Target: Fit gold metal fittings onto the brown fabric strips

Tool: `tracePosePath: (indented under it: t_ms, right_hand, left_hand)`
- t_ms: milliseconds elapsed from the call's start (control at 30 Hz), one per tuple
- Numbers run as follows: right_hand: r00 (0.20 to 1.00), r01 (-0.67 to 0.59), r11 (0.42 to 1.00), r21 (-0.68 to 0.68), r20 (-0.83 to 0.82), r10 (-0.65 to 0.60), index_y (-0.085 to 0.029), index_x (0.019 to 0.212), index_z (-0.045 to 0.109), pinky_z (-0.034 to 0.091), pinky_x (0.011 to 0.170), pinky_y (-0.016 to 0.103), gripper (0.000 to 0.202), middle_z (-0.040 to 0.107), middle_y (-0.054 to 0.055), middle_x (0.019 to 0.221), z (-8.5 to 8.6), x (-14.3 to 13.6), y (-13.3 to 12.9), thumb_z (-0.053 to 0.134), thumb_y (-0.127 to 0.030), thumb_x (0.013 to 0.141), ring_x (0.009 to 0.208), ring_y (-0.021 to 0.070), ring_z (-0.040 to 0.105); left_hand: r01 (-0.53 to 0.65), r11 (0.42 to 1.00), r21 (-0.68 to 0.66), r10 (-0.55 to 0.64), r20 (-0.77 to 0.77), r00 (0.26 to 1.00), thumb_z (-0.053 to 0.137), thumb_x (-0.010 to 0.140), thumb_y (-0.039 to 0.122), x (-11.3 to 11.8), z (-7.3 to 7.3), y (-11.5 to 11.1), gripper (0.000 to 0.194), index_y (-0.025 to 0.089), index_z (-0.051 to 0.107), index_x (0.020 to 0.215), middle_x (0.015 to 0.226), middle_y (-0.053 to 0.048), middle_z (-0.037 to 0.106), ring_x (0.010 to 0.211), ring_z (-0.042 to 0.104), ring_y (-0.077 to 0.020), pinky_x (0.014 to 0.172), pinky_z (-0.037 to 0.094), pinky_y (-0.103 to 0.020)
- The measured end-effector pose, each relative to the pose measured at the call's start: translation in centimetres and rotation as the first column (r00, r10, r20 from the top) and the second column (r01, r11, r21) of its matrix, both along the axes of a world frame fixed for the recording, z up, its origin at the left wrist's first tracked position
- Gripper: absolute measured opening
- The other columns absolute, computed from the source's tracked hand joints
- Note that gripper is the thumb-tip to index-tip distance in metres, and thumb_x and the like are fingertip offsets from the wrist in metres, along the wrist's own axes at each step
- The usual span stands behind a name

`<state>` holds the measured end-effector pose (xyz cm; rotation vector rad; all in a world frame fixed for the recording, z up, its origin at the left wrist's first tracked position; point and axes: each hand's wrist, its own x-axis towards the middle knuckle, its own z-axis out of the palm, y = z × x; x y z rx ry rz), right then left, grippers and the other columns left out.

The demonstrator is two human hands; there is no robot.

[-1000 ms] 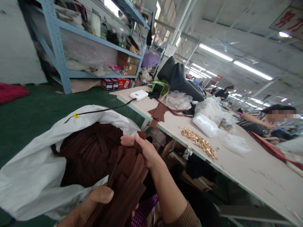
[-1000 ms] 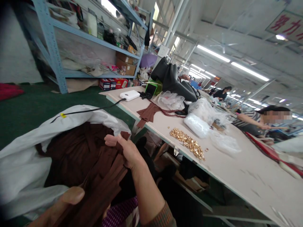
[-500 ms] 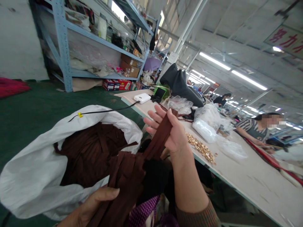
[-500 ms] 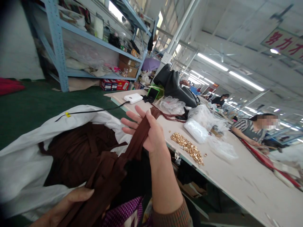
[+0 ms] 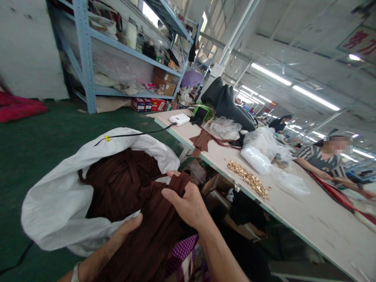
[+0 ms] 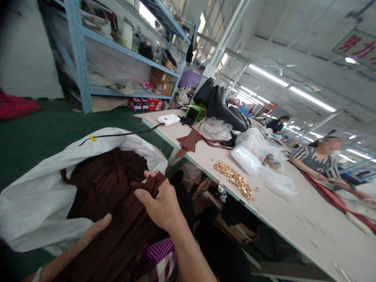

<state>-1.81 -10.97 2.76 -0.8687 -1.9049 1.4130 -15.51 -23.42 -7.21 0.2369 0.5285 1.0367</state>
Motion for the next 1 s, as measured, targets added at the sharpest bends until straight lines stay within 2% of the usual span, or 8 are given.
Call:
tracePosePath:
  t_ms: [133, 233, 367, 600, 667, 733, 867, 1000]
  right_hand:
    - [0.98, -0.007, 0.98, -0.201, -0.197, -0.033, -0.026, 0.146, 0.061, 0.039, 0.12, 0.049, 0.078, 0.063, 0.012, 0.15, -0.6, 0.7, 2.9, 0.086, -0.054, 0.077, 0.142, 0.0323, 0.055]
    - [0.975, -0.052, 0.965, -0.257, -0.223, -0.007, -0.021, 0.14, 0.067, 0.04, 0.119, 0.052, 0.076, 0.066, 0.017, 0.145, -1.4, 0.3, 3.6, 0.079, -0.066, 0.08, 0.138, 0.0343, 0.059]
    - [0.973, -0.175, 0.956, -0.235, -0.192, 0.13, -0.018, 0.124, 0.078, 0.042, 0.117, 0.053, 0.064, 0.075, 0.017, 0.131, -1.5, -0.2, 2.2, 0.07, -0.069, 0.086, 0.129, 0.0349, 0.066]
    - [0.975, -0.223, 0.972, -0.08, -0.044, 0.22, -0.028, 0.129, 0.075, 0.025, 0.127, 0.048, 0.06, 0.067, 0.006, 0.146, 0.5, 0.3, 1.2, 0.068, -0.07, 0.087, 0.147, 0.032, 0.048]
    - [0.96, -0.278, 0.953, -0.119, 0.006, 0.28, -0.026, 0.115, 0.082, 0.034, 0.121, 0.051, 0.058, 0.076, 0.008, 0.133, 0.3, 0.1, 1.3, 0.079, -0.069, 0.077, 0.136, 0.0362, 0.06]
    - [0.952, -0.301, 0.941, -0.153, 0.011, 0.306, -0.024, 0.112, 0.083, 0.04, 0.117, 0.049, 0.058, 0.079, 0.009, 0.125, -0.1, 0.0, 1.8, 0.077, -0.071, 0.077, 0.127, 0.0351, 0.066]
    - [0.983, -0.185, 0.958, -0.22, -0.033, 0.182, -0.024, 0.142, 0.065, 0.034, 0.122, 0.049, 0.083, 0.059, 0.012, 0.154, -1.3, -0.2, 3.5, 0.054, -0.084, 0.085, 0.146, 0.0309, 0.051]
    - [0.974, -0.203, 0.911, -0.358, 0.027, 0.227, -0.018, 0.116, 0.08, 0.04, 0.116, 0.057, 0.08, 0.075, 0.017, 0.13, -2.6, -1.1, 4.2, 0.075, -0.082, 0.068, 0.131, 0.0382, 0.063]
  left_hand:
    - [0.082, 0.993, 0.086, -0.082, -0.004, 0.997, 0.07, 0.08, 0.069, 0.1, 0.6, -0.3, 0.065, 0.007, 0.085, 0.092, 0.085, -0.013, 0.086, 0.092, 0.08, -0.033, 0.078, 0.055, -0.032]
    - [0.1, 0.987, 0.125, -0.101, 0.002, 0.995, 0.064, 0.085, 0.065, 0.2, 0.6, -0.1, 0.064, 0.008, 0.083, 0.105, 0.095, -0.012, 0.086, 0.099, 0.079, -0.0348, 0.077, 0.055, -0.032]
    - [0.112, 0.986, 0.12, -0.115, 0.018, 0.993, 0.07, 0.079, 0.064, 0.3, 0.1, 0.1, 0.071, 0.01, 0.076, 0.124, 0.107, -0.013, 0.085, 0.103, 0.078, -0.0385, 0.071, 0.057, -0.033]
    - [0.122, 0.988, 0.093, -0.128, 0.058, 0.99, 0.071, 0.082, 0.058, 0.0, 0.1, -0.2, 0.07, 0.009, 0.07, 0.133, 0.115, -0.016, 0.083, 0.108, 0.076, -0.0416, 0.097, 0.054, -0.046]
    - [0.116, 0.989, 0.093, -0.122, 0.069, 0.99, 0.079, 0.074, 0.06, 0.0, 0.2, -0.2, 0.08, 0.009, 0.068, 0.136, 0.117, -0.019, 0.082, 0.111, 0.074, -0.0444, 0.098, 0.054, -0.05]
    - [0.094, 0.994, 0.057, -0.098, 0.085, 0.992, 0.086, 0.068, 0.058, 0.0, 0.1, -0.2, 0.086, 0.012, 0.067, 0.138, 0.117, -0.02, 0.082, 0.114, 0.072, -0.0467, 0.099, 0.054, -0.053]
    - [0.024, 0.999, -0.028, -0.022, 0.088, 0.996, 0.091, 0.063, 0.055, 0.0, -0.3, -0.4, 0.088, 0.012, 0.07, 0.136, 0.117, -0.018, 0.083, 0.119, 0.071, -0.0474, 0.104, 0.052, -0.054]
    - [0.009, 1.0, -0.028, -0.007, 0.065, 0.998, 0.09, 0.067, 0.05, -0.2, -0.5, -0.4, 0.082, 0.013, 0.069, 0.138, 0.113, -0.015, 0.084, 0.123, 0.069, -0.0445, 0.107, 0.051, -0.051]
